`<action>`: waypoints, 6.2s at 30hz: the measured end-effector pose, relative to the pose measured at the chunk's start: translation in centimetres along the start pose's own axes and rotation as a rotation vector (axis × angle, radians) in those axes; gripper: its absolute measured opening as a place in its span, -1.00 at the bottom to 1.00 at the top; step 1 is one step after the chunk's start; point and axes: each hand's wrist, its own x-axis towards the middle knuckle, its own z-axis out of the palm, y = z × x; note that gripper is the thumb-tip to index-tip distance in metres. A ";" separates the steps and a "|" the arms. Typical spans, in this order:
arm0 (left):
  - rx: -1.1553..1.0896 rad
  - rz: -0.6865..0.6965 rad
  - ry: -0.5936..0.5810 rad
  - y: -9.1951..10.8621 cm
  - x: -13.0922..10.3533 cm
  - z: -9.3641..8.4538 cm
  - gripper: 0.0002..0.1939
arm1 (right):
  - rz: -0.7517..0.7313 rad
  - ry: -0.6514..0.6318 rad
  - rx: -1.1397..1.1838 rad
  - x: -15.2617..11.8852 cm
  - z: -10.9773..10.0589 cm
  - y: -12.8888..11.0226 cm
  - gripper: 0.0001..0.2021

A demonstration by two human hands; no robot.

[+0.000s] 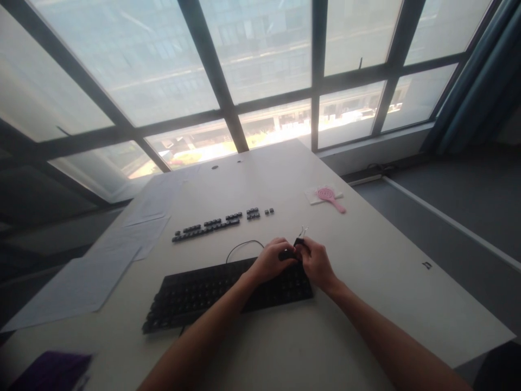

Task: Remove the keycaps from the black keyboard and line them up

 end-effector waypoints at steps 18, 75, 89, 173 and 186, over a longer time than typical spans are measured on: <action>0.155 0.215 0.157 0.3 -0.6 0.5 -0.78 | -0.073 0.107 -0.018 -0.2 0.1 -1.4 -0.75; 0.284 -0.076 0.138 1.7 -1.2 1.5 -0.78 | -0.177 -0.289 -0.196 0.1 -2.5 -0.5 -0.79; 0.129 -0.042 0.035 1.1 -0.9 1.3 -0.75 | -0.205 -0.383 -0.120 0.7 -3.8 -1.0 -0.81; 0.538 -0.198 0.130 -10.9 12.7 -4.9 -0.85 | 0.071 0.071 0.233 0.4 -1.5 -1.5 -0.71; 0.565 -0.178 0.031 -10.7 11.1 -8.6 -0.50 | 0.072 0.068 0.242 0.4 -1.8 -2.0 -0.71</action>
